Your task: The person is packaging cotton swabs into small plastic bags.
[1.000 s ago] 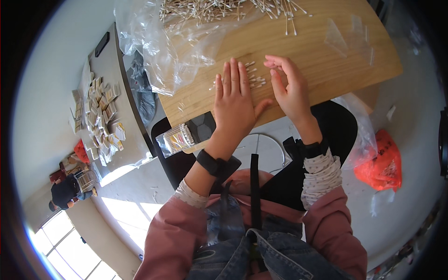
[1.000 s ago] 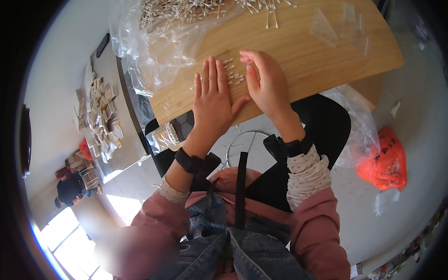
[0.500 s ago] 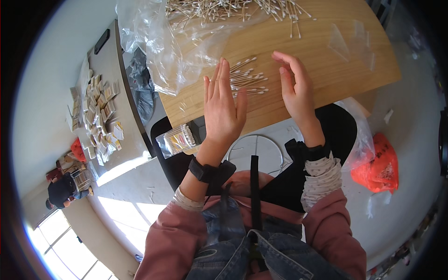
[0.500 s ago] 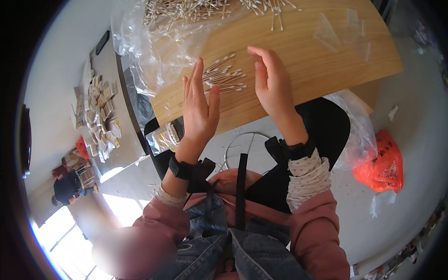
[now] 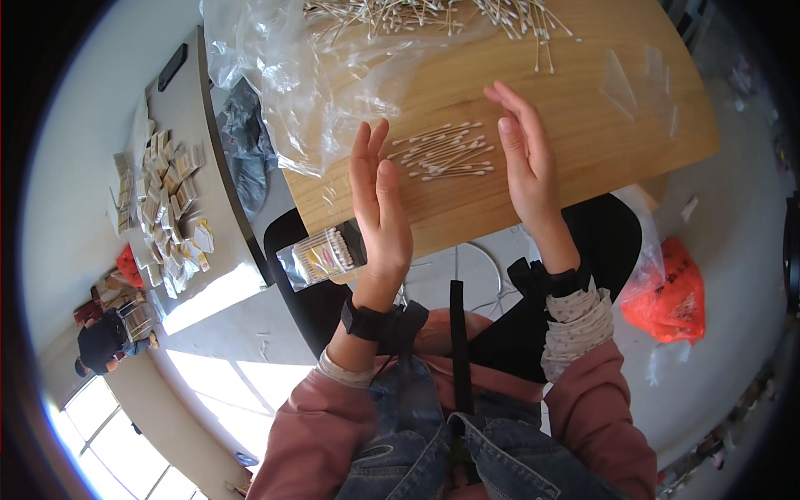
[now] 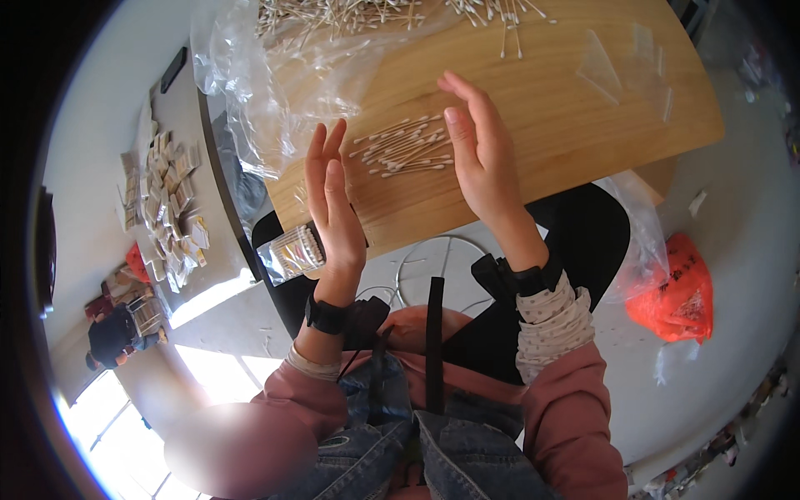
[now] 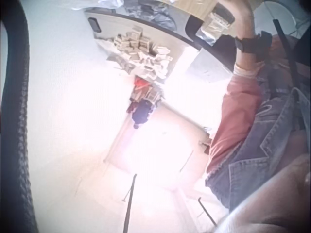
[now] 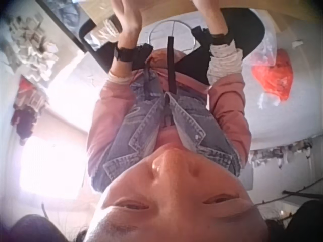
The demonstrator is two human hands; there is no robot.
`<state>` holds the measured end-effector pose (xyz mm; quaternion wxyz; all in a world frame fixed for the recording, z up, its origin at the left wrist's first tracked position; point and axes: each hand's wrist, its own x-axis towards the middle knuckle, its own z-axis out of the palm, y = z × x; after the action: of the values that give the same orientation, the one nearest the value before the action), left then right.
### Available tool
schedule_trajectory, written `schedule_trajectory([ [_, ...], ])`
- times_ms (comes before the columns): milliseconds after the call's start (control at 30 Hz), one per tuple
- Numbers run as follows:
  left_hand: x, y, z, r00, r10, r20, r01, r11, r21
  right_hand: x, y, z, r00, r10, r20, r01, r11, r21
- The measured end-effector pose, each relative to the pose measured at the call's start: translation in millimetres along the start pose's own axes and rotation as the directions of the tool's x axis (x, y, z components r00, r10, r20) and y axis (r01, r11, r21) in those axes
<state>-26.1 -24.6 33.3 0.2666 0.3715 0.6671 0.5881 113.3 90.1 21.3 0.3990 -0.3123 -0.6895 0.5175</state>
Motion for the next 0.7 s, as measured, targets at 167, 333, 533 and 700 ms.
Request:
schedule_trajectory([
  [167, 3, -2, 30, 0.988, -0.084, -0.131, 0.04, 0.951, -0.305, -2, 3, 18, 0.982, 0.131, -0.136, -0.088, 0.955, 0.282],
  [333, 7, 3, 37, 0.977, -0.1, -0.187, 0.047, 0.962, -0.268, -2, 5, 22, 0.983, 0.108, -0.148, -0.055, 0.944, 0.327],
  [533, 5, 6, 46, 0.979, -0.14, -0.15, 0.08, 0.934, -0.347, -3, 1, 27, 0.981, 0.145, -0.128, -0.074, 0.892, 0.446],
  [700, 4, -2, 46, 0.988, -0.053, -0.142, 0.0, 0.937, -0.349, -5, 0, 28, 0.981, 0.135, -0.136, -0.064, 0.9, 0.432],
])
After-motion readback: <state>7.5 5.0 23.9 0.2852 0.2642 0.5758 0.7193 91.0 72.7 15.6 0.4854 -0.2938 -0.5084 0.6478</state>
